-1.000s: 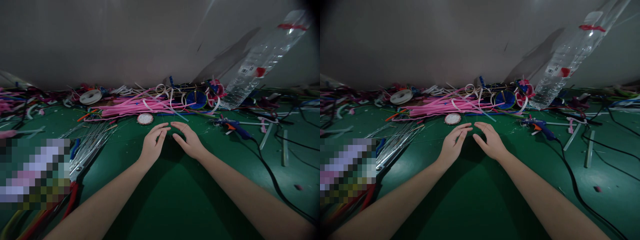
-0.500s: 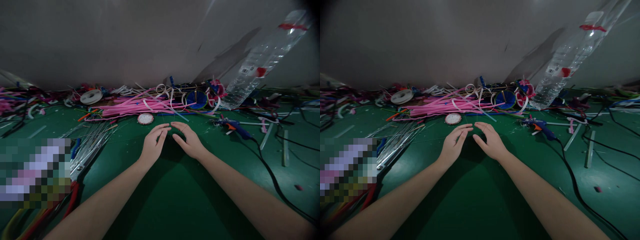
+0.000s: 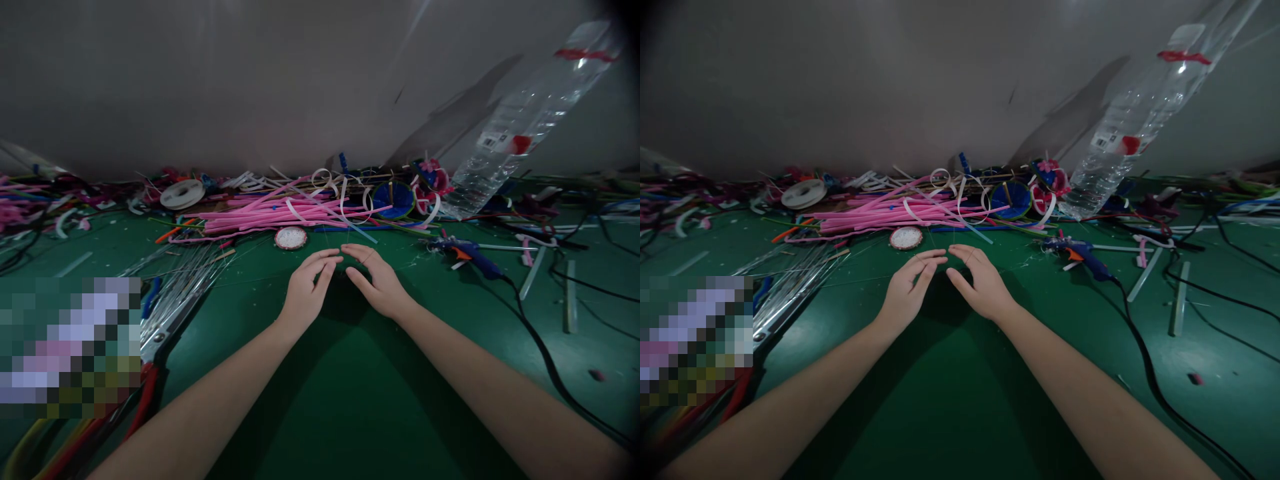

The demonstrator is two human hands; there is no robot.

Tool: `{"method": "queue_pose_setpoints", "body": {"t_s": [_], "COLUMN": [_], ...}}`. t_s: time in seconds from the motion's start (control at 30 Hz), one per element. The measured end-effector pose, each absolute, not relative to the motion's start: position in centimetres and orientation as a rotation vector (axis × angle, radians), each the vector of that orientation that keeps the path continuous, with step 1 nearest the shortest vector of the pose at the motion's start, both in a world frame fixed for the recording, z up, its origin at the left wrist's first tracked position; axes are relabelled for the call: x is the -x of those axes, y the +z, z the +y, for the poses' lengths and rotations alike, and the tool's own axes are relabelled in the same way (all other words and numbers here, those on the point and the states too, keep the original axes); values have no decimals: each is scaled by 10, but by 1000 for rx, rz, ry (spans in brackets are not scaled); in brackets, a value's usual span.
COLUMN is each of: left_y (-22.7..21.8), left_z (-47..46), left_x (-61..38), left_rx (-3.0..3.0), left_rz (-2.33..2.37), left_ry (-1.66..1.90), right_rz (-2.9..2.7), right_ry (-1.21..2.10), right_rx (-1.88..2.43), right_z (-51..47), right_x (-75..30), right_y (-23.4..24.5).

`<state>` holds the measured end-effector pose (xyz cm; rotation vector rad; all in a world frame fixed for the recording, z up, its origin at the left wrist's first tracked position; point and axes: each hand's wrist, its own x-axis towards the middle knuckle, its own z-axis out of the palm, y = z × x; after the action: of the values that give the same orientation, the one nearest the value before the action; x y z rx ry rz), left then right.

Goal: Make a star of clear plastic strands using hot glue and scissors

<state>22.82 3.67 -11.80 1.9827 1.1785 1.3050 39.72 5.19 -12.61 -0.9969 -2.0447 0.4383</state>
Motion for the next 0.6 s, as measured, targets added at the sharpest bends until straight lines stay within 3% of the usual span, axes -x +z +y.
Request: {"method": "queue_pose_setpoints", "body": {"t_s": [0.6], "left_y": [-120], "left_z": [38], "left_x": [-227], "left_rx": [-2002], "left_rz": [1206], "left_ry": [1256], "right_rz": [-2046], "right_ry": [453], "right_rx": [988], "right_z": [52], "right_x": [-397], "right_y": [-126]}}
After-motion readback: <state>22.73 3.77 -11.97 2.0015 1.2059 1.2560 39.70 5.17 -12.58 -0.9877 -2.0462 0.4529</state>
